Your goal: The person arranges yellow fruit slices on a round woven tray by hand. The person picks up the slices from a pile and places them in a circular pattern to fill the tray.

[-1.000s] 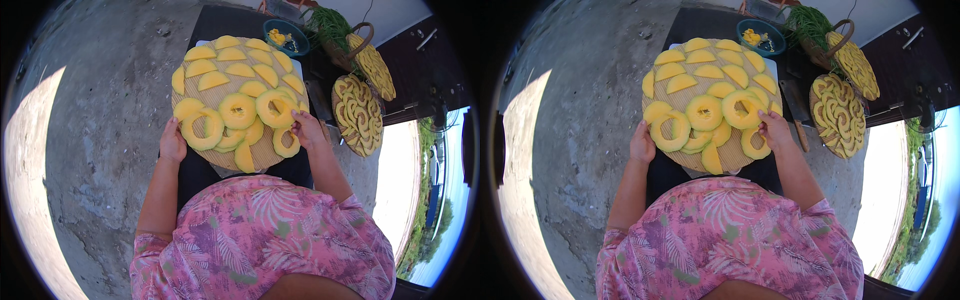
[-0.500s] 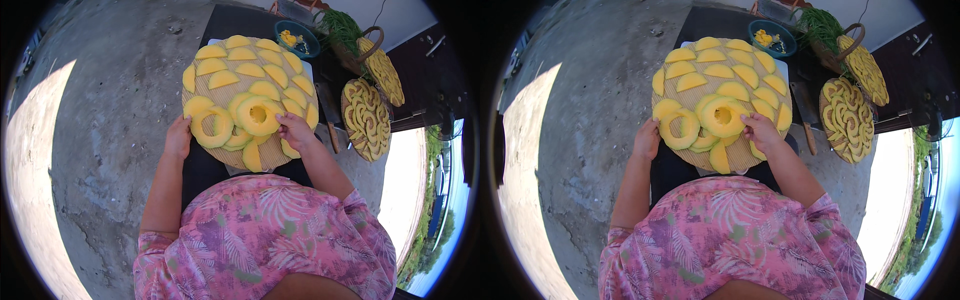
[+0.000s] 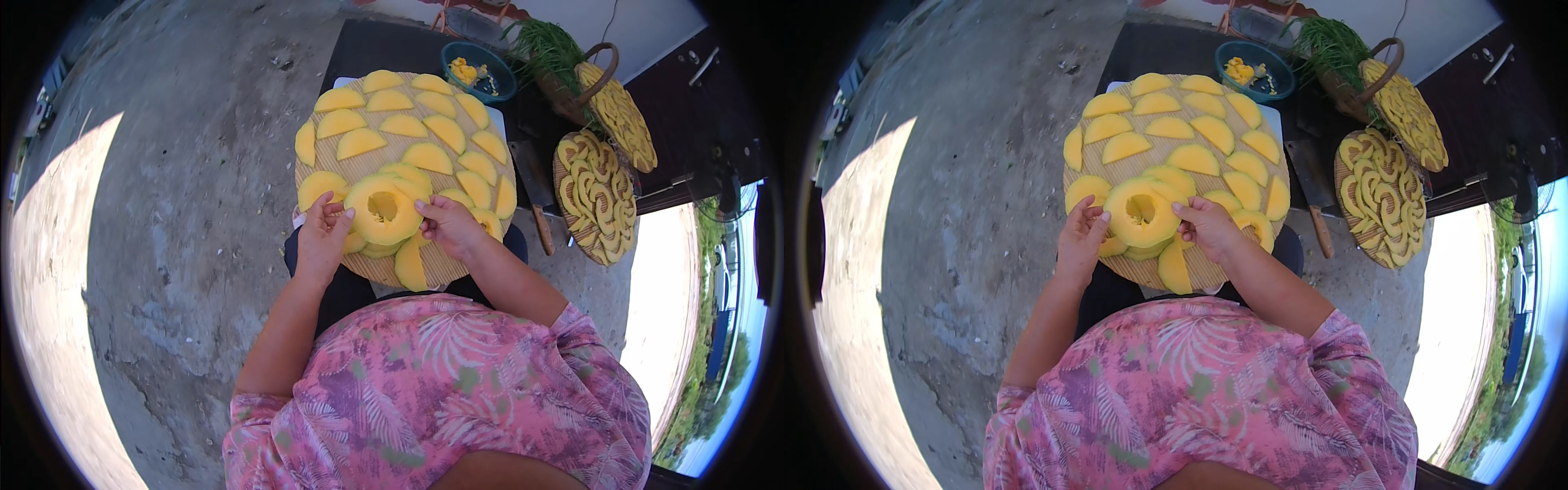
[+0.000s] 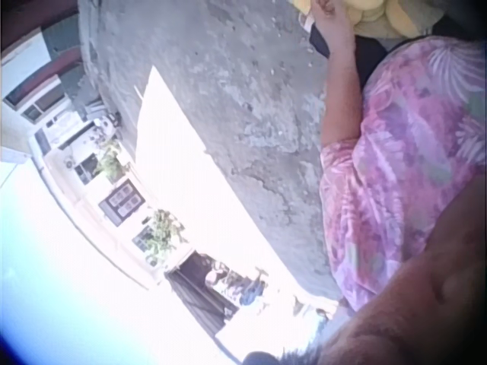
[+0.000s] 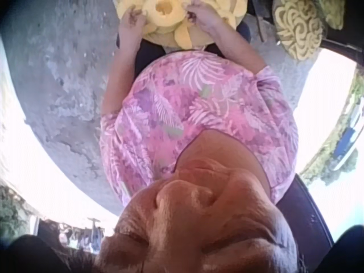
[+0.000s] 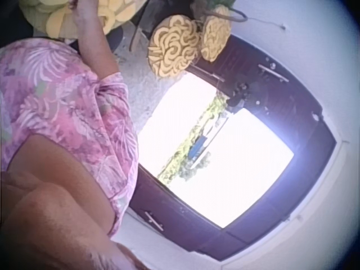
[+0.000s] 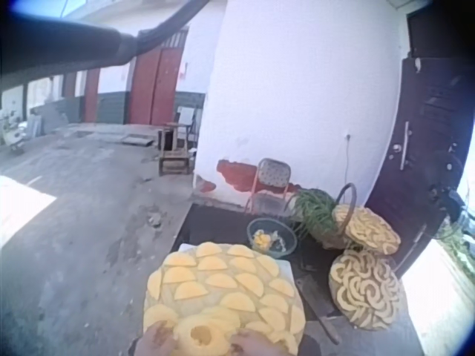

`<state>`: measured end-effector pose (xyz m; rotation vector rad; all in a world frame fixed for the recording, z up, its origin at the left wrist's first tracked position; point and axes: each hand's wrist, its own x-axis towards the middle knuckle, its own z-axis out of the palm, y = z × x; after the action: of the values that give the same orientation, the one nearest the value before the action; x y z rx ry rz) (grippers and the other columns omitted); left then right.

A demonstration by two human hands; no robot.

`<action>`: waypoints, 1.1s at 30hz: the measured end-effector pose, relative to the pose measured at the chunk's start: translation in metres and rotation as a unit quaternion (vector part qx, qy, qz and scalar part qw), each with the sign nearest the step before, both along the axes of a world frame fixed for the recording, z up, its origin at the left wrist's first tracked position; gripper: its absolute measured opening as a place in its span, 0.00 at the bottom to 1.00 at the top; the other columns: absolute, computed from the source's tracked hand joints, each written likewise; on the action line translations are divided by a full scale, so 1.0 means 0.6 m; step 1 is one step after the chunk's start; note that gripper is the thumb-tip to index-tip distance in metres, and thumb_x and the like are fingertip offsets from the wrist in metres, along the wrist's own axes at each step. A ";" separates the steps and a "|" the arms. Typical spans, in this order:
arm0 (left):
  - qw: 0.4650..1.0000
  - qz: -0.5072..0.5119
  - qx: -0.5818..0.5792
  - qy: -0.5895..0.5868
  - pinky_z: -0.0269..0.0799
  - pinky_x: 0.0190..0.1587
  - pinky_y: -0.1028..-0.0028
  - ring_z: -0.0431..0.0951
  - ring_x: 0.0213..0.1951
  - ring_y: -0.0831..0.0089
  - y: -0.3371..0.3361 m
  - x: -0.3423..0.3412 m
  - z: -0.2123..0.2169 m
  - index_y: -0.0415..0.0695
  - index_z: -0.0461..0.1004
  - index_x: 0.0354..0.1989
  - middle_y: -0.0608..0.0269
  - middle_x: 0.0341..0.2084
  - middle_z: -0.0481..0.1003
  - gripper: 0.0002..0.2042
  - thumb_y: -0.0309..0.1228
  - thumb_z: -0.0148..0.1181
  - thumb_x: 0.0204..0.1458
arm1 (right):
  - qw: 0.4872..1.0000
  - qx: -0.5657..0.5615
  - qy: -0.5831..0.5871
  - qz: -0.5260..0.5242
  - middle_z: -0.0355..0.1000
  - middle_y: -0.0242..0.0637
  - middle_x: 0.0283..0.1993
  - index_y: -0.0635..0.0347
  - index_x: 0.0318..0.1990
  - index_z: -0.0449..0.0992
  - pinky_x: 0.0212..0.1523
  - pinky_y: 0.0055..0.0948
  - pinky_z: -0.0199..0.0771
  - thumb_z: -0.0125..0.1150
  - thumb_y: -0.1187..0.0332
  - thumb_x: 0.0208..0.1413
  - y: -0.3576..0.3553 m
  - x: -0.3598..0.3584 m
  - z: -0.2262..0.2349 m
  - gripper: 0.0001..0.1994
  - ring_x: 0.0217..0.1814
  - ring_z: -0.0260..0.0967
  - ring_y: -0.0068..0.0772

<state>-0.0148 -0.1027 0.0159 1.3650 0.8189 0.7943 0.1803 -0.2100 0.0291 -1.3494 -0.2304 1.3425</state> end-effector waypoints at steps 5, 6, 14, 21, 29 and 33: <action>0.956 -0.071 -0.253 -0.130 0.74 0.34 0.75 0.75 0.33 0.73 0.001 -0.002 0.034 0.37 0.63 0.50 0.59 0.34 0.74 0.15 0.29 0.47 0.55 | 0.986 -0.011 -0.112 0.123 0.67 0.26 0.25 0.56 0.31 0.70 0.22 0.18 0.60 0.53 0.64 0.55 0.031 -0.001 0.024 0.07 0.23 0.62 0.17; 0.956 -0.073 -0.254 -0.129 0.74 0.34 0.75 0.75 0.33 0.73 0.004 -0.004 0.035 0.37 0.63 0.50 0.59 0.34 0.74 0.15 0.29 0.47 0.55 | 0.986 -0.011 -0.111 0.121 0.67 0.26 0.25 0.56 0.31 0.70 0.22 0.18 0.60 0.53 0.64 0.55 0.040 0.002 0.033 0.07 0.23 0.62 0.17; 0.960 0.049 -0.217 -0.173 0.75 0.35 0.71 0.77 0.36 0.68 0.043 -0.044 0.021 0.38 0.65 0.45 0.55 0.35 0.75 0.11 0.28 0.45 0.56 | 0.755 -0.082 -0.615 0.211 0.67 0.45 0.48 0.65 0.52 0.64 0.45 0.31 0.67 0.52 0.59 0.52 0.110 0.048 0.054 0.23 0.45 0.68 0.36; 0.960 0.066 -0.214 -0.168 0.73 0.40 0.69 0.76 0.38 0.67 0.058 -0.073 0.002 0.40 0.65 0.46 0.55 0.36 0.75 0.11 0.28 0.45 0.55 | 0.816 -0.087 -0.550 0.156 0.69 0.48 0.45 0.65 0.48 0.67 0.46 0.33 0.66 0.62 0.58 0.42 0.060 0.067 -0.013 0.27 0.46 0.67 0.41; 0.951 0.056 -0.242 -0.184 0.72 0.40 0.68 0.76 0.38 0.68 0.045 -0.063 0.005 0.39 0.65 0.45 0.55 0.36 0.75 0.11 0.28 0.45 0.55 | 0.904 -0.042 -0.417 0.078 0.70 0.35 0.31 0.67 0.42 0.71 0.34 0.22 0.66 0.61 0.65 0.46 0.039 0.083 0.033 0.17 0.31 0.66 0.25; 0.949 0.049 -0.245 -0.190 0.72 0.40 0.68 0.76 0.39 0.67 0.046 -0.067 -0.002 0.39 0.64 0.46 0.54 0.37 0.75 0.11 0.27 0.45 0.55 | 0.940 -0.028 -0.340 -0.027 0.69 0.32 0.29 0.64 0.39 0.72 0.28 0.19 0.65 0.58 0.66 0.50 0.032 0.082 0.072 0.13 0.26 0.64 0.21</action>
<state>-0.0548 -0.0752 0.0147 0.7053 0.7174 0.8297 0.2294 -0.1909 0.0720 -1.8200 -0.6177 0.7964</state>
